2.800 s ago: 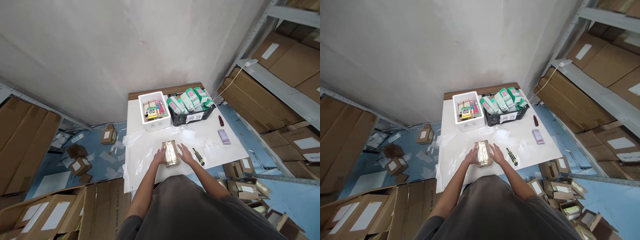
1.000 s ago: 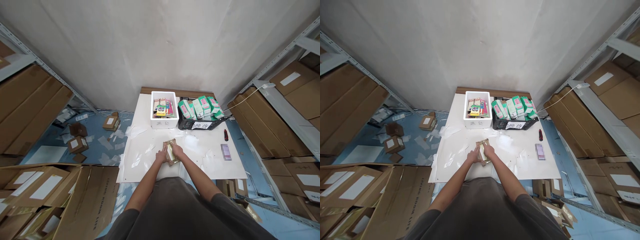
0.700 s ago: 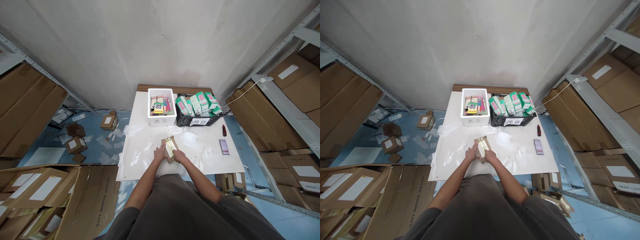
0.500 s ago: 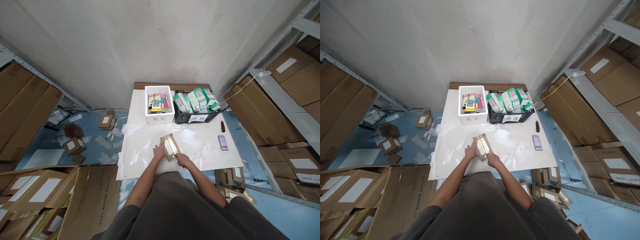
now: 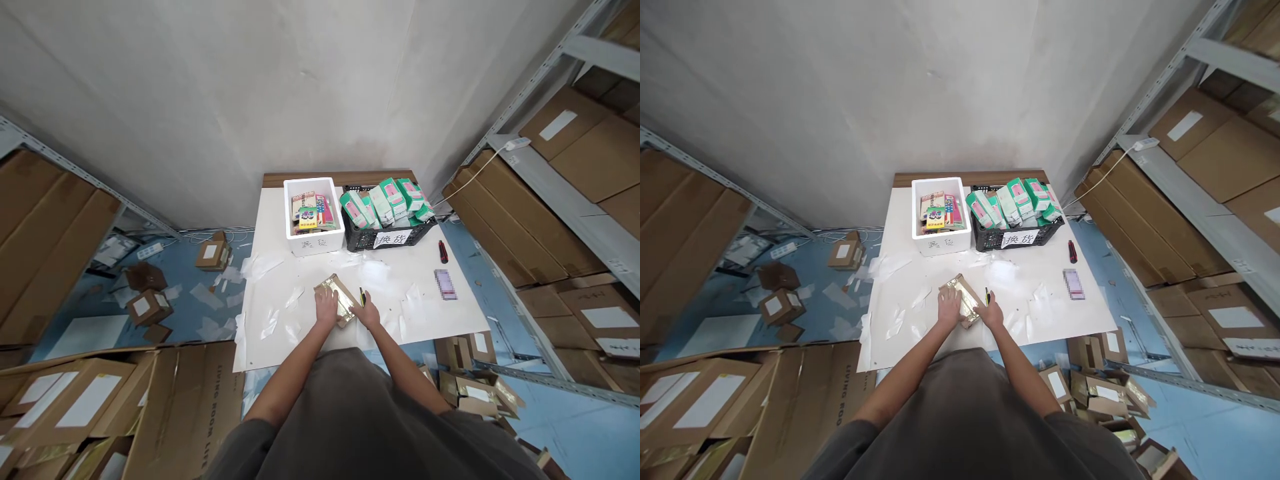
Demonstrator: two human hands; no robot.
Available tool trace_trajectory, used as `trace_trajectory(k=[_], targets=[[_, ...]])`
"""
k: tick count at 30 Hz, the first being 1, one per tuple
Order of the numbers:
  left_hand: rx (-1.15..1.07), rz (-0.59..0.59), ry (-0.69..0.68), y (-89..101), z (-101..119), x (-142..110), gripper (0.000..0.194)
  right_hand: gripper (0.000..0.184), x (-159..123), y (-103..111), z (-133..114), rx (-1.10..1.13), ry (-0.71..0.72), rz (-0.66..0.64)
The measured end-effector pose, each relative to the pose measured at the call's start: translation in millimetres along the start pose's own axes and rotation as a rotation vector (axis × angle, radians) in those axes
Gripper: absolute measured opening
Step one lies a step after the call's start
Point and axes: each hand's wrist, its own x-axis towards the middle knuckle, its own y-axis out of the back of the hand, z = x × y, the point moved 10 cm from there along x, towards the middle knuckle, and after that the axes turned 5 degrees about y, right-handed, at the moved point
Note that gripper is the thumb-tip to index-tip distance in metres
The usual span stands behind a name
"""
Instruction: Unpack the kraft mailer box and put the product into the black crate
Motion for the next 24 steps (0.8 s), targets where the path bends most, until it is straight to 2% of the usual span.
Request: trace_trajectory(k=[4, 6, 8, 13, 18, 19, 21, 23, 24], targets=[[-0.041, -0.102, -0.224, -2.8, 9.2, -1.4, 0.065, 0.101, 17.3, -17.3, 6.8, 0.029, -0.058, -0.016], [-0.04, -0.103, -0.305, -0.1, 10.4, -2.8, 0.061, 0.098, 23.0, -17.4, 7.2, 0.014, -0.037, -0.009], [-0.032, -0.112, -0.359, 2.6, 12.6, -3.5, 0.065, 0.096, 28.1, -16.9, 4.1, -0.003, 0.0, -0.023], [-0.006, -0.177, -0.307, 1.6, 9.4, -4.7, 0.081, 0.101, 38.9, -17.1, -21.2, -0.041, 0.098, -0.07], [-0.045, -0.1, -0.242, -8.2, -2.0, -20.6, 0.074, 0.104, 40.1, -20.5, -49.3, -0.078, 0.199, -0.095], [-0.053, -0.098, -0.229, -12.0, -4.7, -23.5, 0.075, 0.101, 37.6, -19.7, -52.9, -0.073, 0.235, -0.089], [-0.073, -0.111, -0.204, -19.0, -8.9, -26.6, 0.079, 0.081, 29.0, -12.1, -54.1, -0.036, 0.303, -0.041], [-0.093, -0.128, -0.192, -22.7, -10.8, -26.3, 0.082, 0.058, 17.0, -3.3, -44.6, 0.02, 0.332, -0.012], [-0.098, -0.131, -0.188, -23.1, -11.4, -25.0, 0.083, 0.051, 10.5, -2.2, -37.0, 0.047, 0.334, -0.039]])
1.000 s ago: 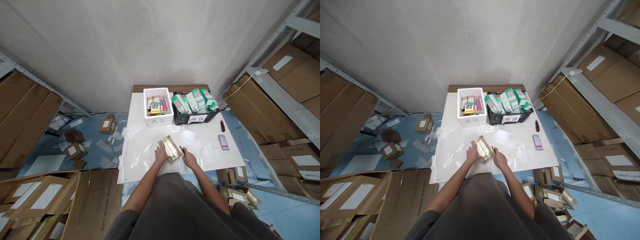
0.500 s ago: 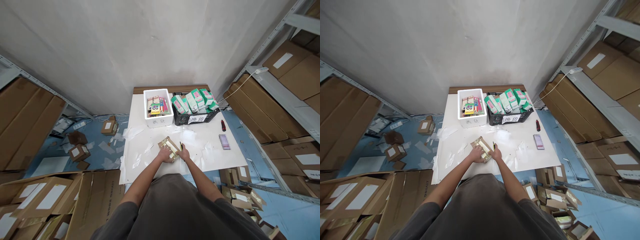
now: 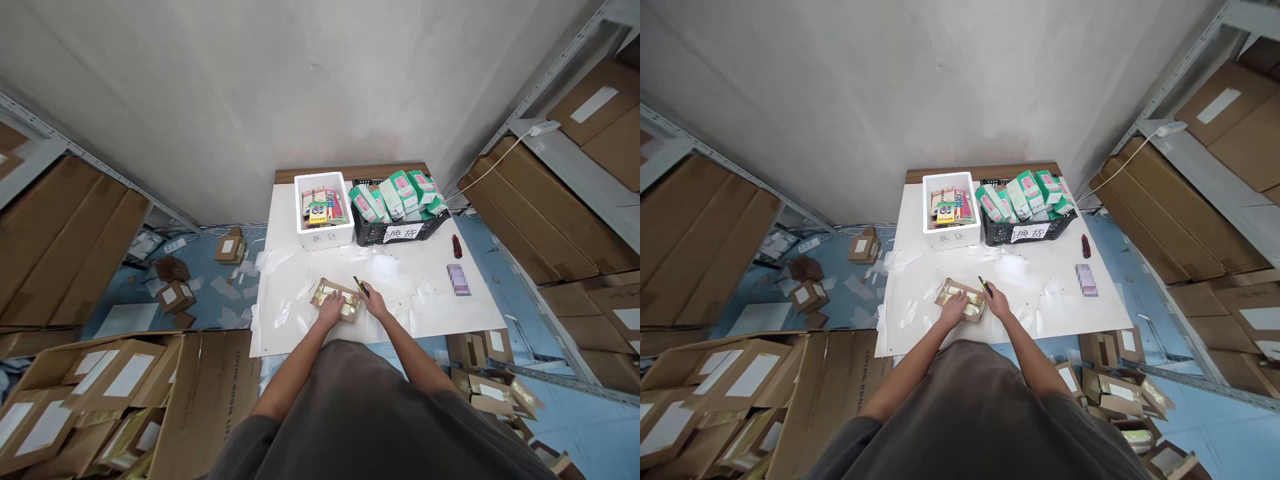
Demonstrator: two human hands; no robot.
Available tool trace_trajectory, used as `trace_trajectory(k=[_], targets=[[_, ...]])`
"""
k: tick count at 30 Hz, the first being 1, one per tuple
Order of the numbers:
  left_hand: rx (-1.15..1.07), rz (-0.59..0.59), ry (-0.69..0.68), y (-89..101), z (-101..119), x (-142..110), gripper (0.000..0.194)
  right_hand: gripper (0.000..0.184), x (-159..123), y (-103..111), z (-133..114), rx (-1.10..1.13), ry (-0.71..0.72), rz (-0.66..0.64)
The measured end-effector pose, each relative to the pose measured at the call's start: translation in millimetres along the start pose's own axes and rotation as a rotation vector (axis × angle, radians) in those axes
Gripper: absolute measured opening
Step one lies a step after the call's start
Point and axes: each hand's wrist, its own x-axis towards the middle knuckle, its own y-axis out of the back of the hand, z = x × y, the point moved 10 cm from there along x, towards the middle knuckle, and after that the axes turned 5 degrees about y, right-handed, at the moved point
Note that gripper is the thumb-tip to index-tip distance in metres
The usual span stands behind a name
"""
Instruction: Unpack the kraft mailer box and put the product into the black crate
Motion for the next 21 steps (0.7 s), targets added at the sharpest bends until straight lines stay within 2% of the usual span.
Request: trace_trajectory(k=[3, 5, 10, 17, 21], targets=[[-0.003, 0.001, 0.0, 2.6, -1.9, 5.2, 0.084, 0.043, -27.5, -12.7, 14.7, 0.041, -0.005, -0.235], [-0.001, 0.006, -0.007, 5.0, -2.6, 8.6, 0.082, 0.041, -40.4, -17.4, 20.6, -0.027, -0.003, -0.337], [0.011, 0.002, -0.008, 8.8, -3.4, 14.7, 0.077, 0.032, -34.6, -6.3, 14.2, -0.273, 0.006, -0.3], [0.019, -0.011, 0.033, 12.9, -5.0, 16.2, 0.08, 0.022, -14.8, 7.6, 8.8, -0.242, -0.073, -0.491], [0.025, -0.011, 0.034, 13.3, -4.8, 15.5, 0.074, 0.024, -17.7, 6.0, 4.0, -0.217, -0.05, -0.529]])
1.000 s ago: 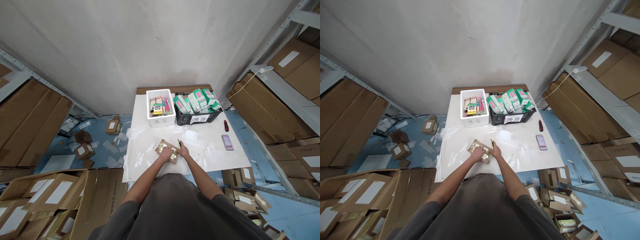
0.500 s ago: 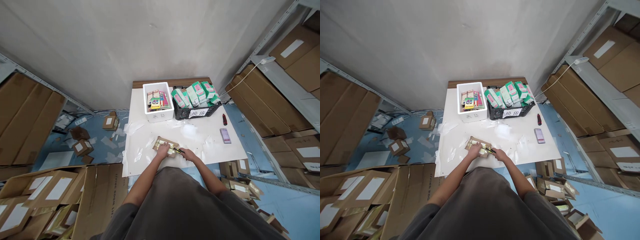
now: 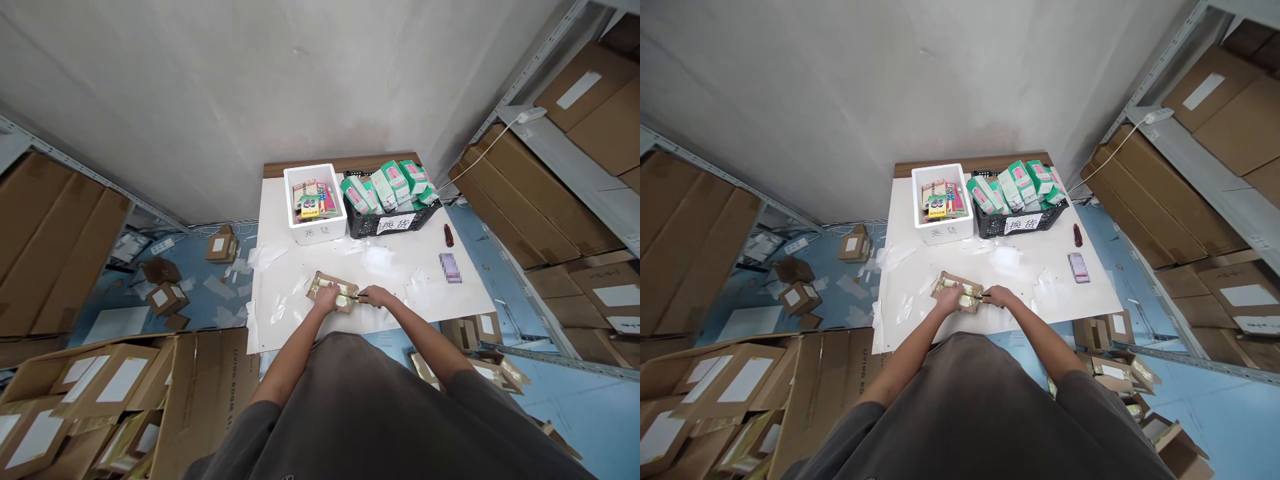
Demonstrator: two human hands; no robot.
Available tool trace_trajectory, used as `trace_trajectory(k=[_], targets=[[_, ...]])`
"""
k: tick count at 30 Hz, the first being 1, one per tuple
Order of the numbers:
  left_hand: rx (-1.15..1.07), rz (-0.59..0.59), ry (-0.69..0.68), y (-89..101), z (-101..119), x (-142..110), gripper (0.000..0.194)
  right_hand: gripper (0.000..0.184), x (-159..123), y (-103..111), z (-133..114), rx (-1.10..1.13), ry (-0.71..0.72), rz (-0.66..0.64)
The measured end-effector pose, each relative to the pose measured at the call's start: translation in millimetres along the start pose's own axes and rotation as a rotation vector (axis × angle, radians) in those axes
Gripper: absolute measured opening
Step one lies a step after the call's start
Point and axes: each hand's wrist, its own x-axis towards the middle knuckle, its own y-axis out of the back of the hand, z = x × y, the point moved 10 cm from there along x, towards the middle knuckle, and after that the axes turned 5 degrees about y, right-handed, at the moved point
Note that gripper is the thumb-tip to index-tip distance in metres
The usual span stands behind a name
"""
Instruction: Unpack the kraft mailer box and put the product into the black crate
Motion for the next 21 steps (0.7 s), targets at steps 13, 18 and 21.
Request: trace_trajectory(k=[13, 18, 21], targets=[[0.017, 0.016, -0.038, 4.2, 4.6, -3.8, 0.073, 0.042, -25.9, -47.5, 8.7, 0.243, -0.073, 0.135], [0.015, 0.031, -0.035, 2.9, 3.1, -0.7, 0.075, 0.043, -27.8, -59.5, 15.8, 0.337, -0.097, 0.22], [0.022, 0.038, -0.025, 0.6, 0.4, -0.1, 0.078, 0.043, -29.6, -63.1, 17.4, 0.361, -0.097, 0.247]])
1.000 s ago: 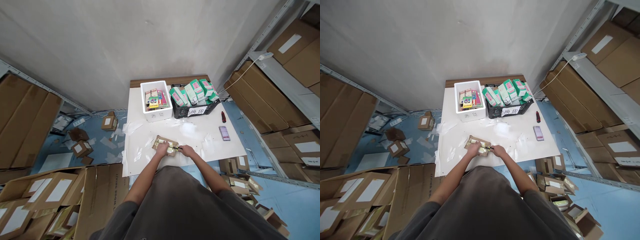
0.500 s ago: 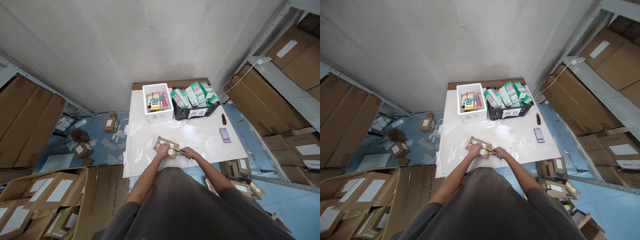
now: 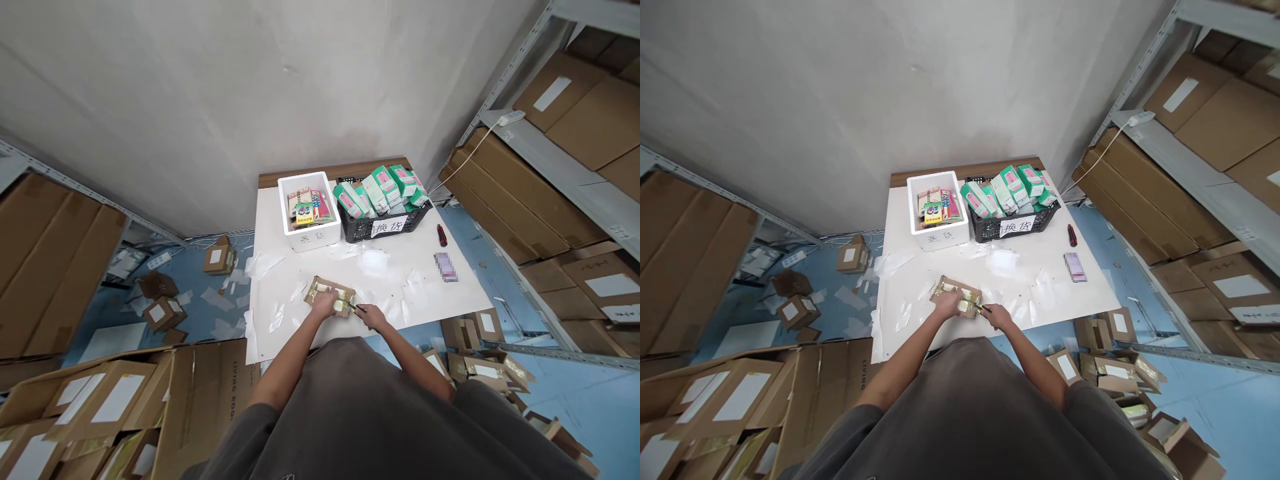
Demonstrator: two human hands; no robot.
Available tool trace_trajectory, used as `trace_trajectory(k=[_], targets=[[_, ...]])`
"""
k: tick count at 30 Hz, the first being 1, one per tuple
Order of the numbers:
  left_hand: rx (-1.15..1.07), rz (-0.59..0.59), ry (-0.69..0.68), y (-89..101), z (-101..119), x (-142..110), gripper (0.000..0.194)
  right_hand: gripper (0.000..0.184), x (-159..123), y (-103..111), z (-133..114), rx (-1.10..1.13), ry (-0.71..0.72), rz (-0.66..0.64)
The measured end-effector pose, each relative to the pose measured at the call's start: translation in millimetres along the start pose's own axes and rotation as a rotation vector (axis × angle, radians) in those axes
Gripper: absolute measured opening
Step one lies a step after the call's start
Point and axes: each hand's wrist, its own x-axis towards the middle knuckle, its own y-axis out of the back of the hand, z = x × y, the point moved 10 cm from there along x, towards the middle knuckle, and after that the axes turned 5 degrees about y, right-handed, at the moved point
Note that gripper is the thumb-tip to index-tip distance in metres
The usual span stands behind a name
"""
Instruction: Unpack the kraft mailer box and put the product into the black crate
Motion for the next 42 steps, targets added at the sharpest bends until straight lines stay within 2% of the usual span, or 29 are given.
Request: trace_trajectory(k=[4, 9, 11, 15, 18, 24, 28, 30, 33, 36, 38, 40, 42], targets=[[0.008, 0.016, -0.005, -3.1, -2.4, -2.0, 0.08, 0.046, -1.7, -3.6, -2.6, 0.018, 0.009, 0.012], [0.007, 0.019, -0.013, -6.6, -4.4, -5.7, 0.07, 0.047, -0.5, -3.1, -9.8, -0.032, 0.033, 0.031], [0.005, 0.017, -0.005, -7.1, -6.1, -7.2, 0.068, 0.047, -1.0, -0.4, -9.7, -0.051, 0.063, -0.003], [0.006, 0.004, -0.025, -6.5, -4.1, -10.3, 0.069, 0.047, -0.3, 19.4, 3.5, -0.124, 0.048, -0.048], [0.019, -0.005, -0.052, -4.7, -0.8, -12.4, 0.068, 0.046, 8.8, 31.3, -5.0, -0.163, 0.08, -0.039], [0.034, 0.002, -0.077, 1.2, 0.0, -17.7, 0.067, 0.036, 32.0, 22.4, -51.4, -0.413, 0.159, -0.186], [-0.014, 0.031, -0.029, 8.2, -6.3, -16.8, 0.062, 0.033, 28.9, 19.6, -46.4, -0.446, 0.097, -0.316], [-0.035, 0.046, -0.018, 10.8, -8.3, -15.8, 0.06, 0.039, 23.4, 13.3, -39.9, -0.349, 0.074, -0.289], [-0.064, 0.054, -0.032, 9.4, -8.3, -17.4, 0.067, 0.049, 11.6, -6.9, -29.5, -0.16, 0.074, -0.177], [-0.092, 0.066, -0.035, 2.1, -6.2, -24.9, 0.071, 0.047, -3.9, -21.8, -9.8, -0.079, 0.035, -0.092], [-0.116, 0.086, -0.019, -3.3, -4.0, -30.7, 0.074, 0.042, -12.8, -14.3, 6.3, -0.086, -0.028, -0.019], [-0.162, 0.119, 0.034, -5.9, -6.0, -33.7, 0.078, 0.041, -17.8, 4.6, 17.8, -0.09, -0.084, 0.076], [-0.196, 0.16, 0.094, -4.8, -11.5, -32.2, 0.074, 0.046, -16.5, 20.6, 21.8, -0.04, -0.104, 0.141]])
